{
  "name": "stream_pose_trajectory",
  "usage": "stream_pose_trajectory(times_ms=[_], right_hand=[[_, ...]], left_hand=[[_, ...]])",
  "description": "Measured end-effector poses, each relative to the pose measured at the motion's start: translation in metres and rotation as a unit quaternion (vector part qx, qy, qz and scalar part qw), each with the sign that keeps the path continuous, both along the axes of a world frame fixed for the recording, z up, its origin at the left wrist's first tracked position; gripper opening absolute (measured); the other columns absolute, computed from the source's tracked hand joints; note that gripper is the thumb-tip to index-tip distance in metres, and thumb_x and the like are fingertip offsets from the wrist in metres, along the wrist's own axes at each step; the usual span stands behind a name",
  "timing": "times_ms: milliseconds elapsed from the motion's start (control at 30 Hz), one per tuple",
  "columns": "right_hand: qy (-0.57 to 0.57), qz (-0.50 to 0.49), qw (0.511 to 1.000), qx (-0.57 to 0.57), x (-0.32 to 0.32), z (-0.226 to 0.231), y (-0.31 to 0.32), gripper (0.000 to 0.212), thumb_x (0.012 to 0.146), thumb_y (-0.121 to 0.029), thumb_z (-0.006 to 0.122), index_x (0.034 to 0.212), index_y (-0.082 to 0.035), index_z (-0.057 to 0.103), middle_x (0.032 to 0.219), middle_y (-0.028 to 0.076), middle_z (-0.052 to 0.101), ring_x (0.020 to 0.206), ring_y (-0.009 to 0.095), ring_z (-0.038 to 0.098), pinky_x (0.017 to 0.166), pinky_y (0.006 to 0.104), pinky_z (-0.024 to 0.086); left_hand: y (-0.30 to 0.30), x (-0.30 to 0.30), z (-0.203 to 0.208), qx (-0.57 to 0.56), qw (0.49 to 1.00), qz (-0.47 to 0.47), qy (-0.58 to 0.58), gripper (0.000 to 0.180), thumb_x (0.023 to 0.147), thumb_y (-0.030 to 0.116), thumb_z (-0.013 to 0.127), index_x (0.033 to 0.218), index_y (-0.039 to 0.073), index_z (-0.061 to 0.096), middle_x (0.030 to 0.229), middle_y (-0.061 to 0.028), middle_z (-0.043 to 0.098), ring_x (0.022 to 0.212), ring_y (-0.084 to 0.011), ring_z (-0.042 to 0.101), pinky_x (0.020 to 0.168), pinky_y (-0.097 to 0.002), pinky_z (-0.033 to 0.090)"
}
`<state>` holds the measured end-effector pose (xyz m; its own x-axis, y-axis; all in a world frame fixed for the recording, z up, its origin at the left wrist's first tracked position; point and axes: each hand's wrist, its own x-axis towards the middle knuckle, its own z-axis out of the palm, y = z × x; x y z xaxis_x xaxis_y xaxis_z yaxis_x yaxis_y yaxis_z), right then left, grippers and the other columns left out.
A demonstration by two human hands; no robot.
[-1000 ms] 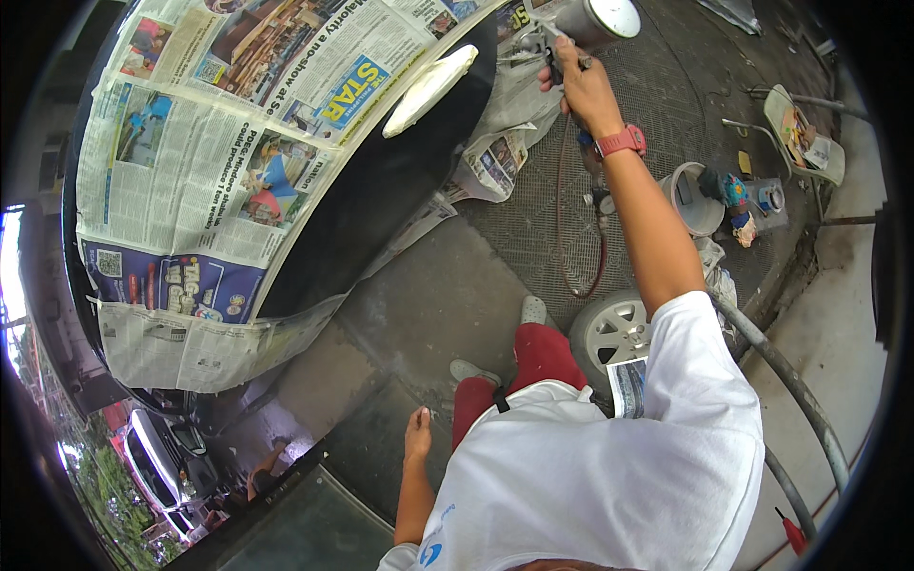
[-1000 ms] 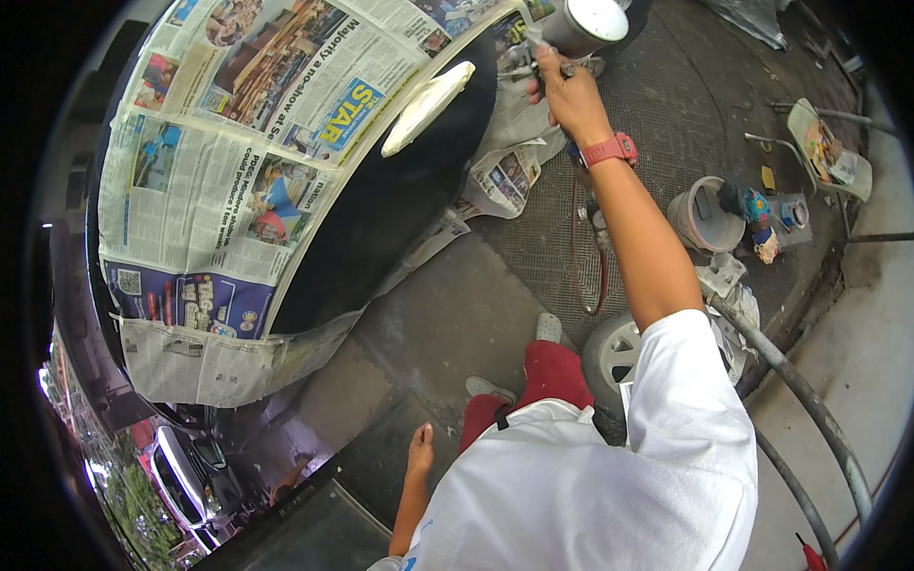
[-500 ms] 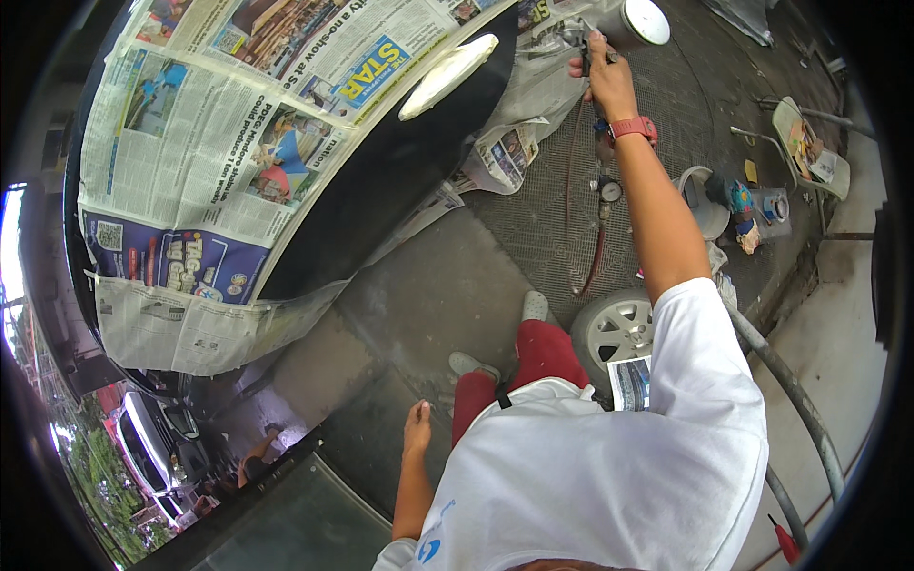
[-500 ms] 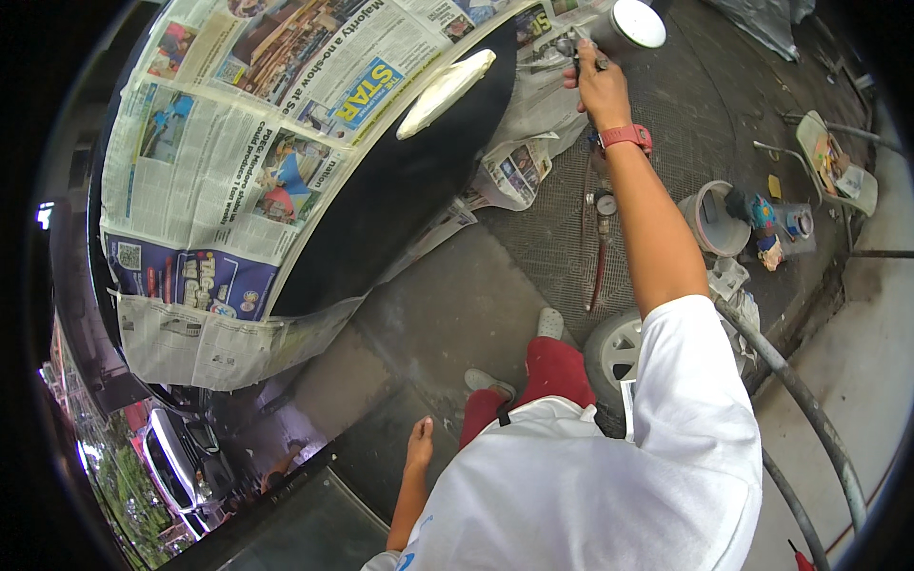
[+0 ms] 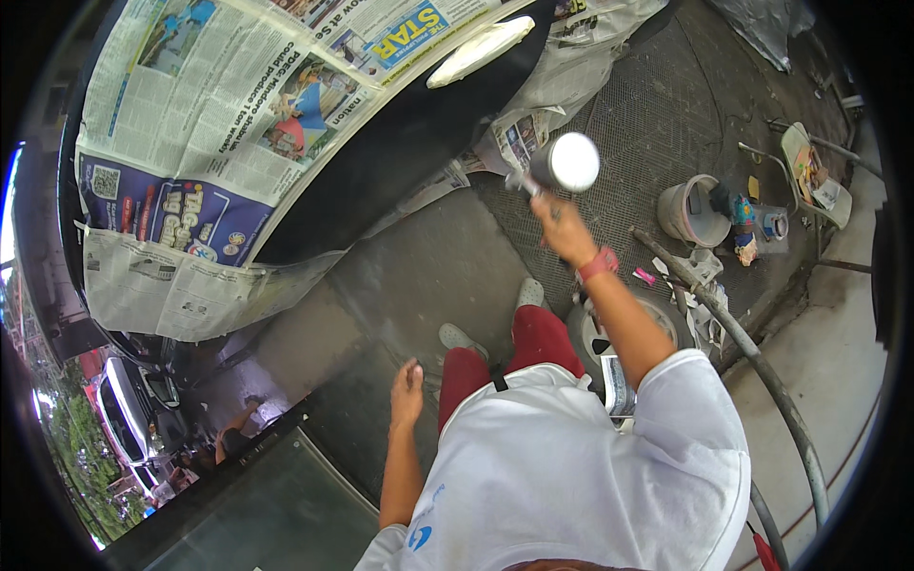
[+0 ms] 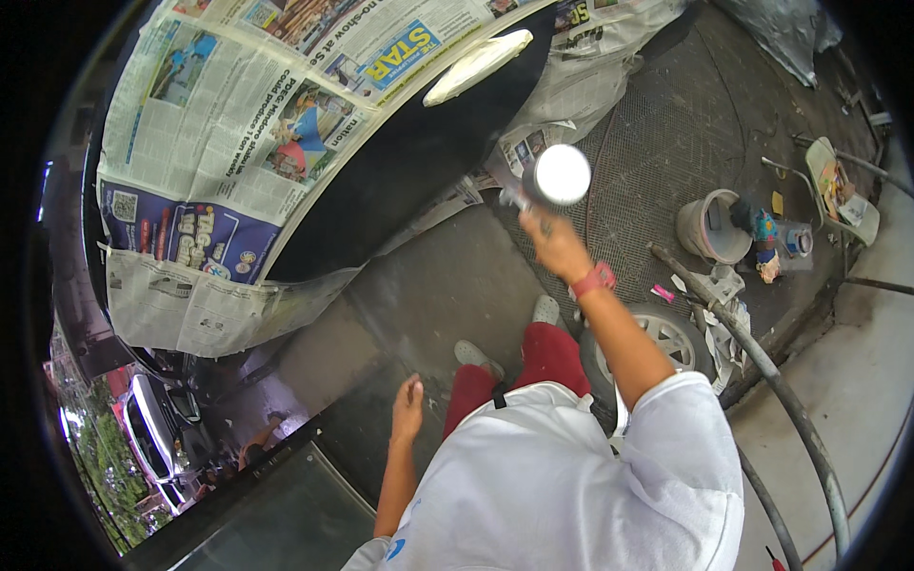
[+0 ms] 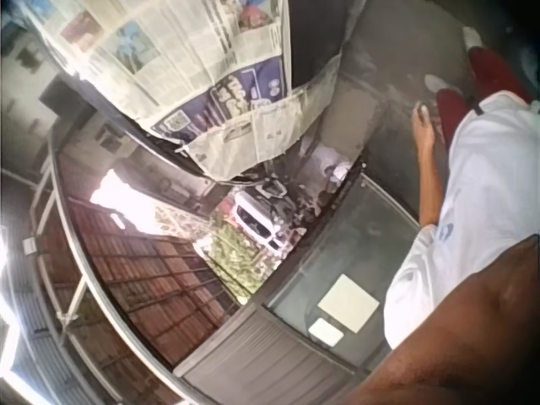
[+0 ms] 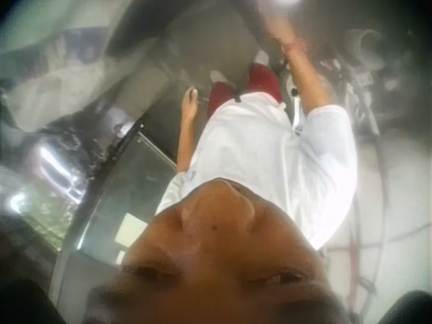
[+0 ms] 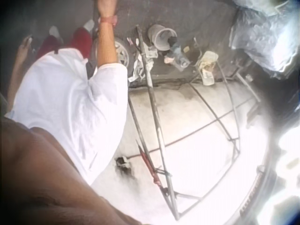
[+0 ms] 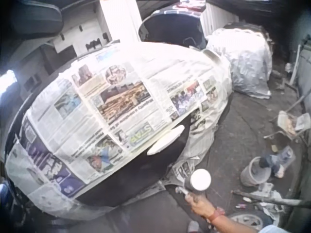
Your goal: The person uses a heat gun to apply heat to a car part, likely a bumper, that is covered with newspaper and plastic sheeting. The person moves the heat gun back and forth across the surface of the part.
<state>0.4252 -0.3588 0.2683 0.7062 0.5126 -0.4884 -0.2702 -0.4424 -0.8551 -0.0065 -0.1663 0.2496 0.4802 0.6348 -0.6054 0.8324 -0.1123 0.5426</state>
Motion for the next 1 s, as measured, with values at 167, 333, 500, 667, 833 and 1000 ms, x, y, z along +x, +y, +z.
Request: stream_pose_trajectory(times_ms=[167,333,500,667,833,1000], right_hand=[[-0.233,0.063,0.968,0.068,-0.115,-0.061,-0.004,0.059,0.102,-0.045,0.057,0.150,-0.009,0.052,0.150,0.024,0.052,0.146,0.039,0.041,0.120,0.0447,0.031],[-0.244,0.046,0.969,0.009,-0.185,-0.055,-0.015,0.054,0.098,-0.032,0.065,0.145,-0.007,0.055,0.146,0.022,0.056,0.140,0.041,0.047,0.116,0.0439,0.036],[-0.241,-0.045,0.966,-0.079,-0.205,-0.045,-0.031,0.049,0.103,-0.028,0.059,0.146,-0.004,0.055,0.143,0.022,0.059,0.135,0.036,0.055,0.113,0.0385,0.039],[-0.284,-0.187,0.932,-0.124,-0.229,-0.036,-0.063,0.054,0.104,-0.039,0.059,0.150,-0.011,0.053,0.147,0.020,0.056,0.141,0.038,0.048,0.115,0.0422,0.037],[-0.320,-0.250,0.904,-0.133,-0.243,-0.042,-0.091,0.054,0.103,-0.043,0.059,0.149,-0.014,0.055,0.146,0.022,0.056,0.140,0.040,0.048,0.114,0.0428,0.038],[-0.323,-0.305,0.882,-0.155,-0.227,-0.032,-0.106,0.053,0.103,-0.041,0.060,0.148,-0.014,0.055,0.145,0.023,0.057,0.139,0.041,0.049,0.114,0.0430,0.038]], left_hand=[[0.016,0.125,0.114,0.241,0.921,0.027,-0.306,0.056,0.106,0.038,0.054,0.147,-0.001,0.047,0.150,-0.0194,0.049,0.142,-0.0323,0.045,0.118,-0.0441,0.034],[0.035,0.172,0.296,0.423,0.676,0.004,-0.604,0.057,0.101,0.027,0.055,0.150,0.005,0.036,0.154,-0.0214,0.036,0.146,-0.0338,0.037,0.122,-0.0486,0.029],[0.073,0.134,0.385,0.397,0.486,-0.065,-0.776,0.068,0.092,0.029,0.064,0.152,0.018,0.034,0.156,-0.0181,0.034,0.149,-0.0365,0.026,0.125,-0.0571,0.015],[0.062,0.140,0.377,0.326,0.545,-0.037,-0.772,0.086,0.091,0.049,0.066,0.161,0.026,0.021,0.168,-0.0086,0.018,0.157,-0.0341,0.008,0.127,-0.0583,0.007],[0.047,0.152,0.350,0.150,0.517,-0.101,-0.837,0.069,0.089,0.032,0.068,0.149,0.015,0.037,0.155,-0.0240,0.032,0.149,-0.0419,0.024,0.125,-0.0585,0.009],[0.017,0.205,0.368,0.192,0.570,-0.122,-0.789,0.083,0.088,0.046,0.065,0.156,0.020,0.026,0.162,-0.0195,0.020,0.152,-0.0393,0.016,0.126,-0.0579,0.007]])
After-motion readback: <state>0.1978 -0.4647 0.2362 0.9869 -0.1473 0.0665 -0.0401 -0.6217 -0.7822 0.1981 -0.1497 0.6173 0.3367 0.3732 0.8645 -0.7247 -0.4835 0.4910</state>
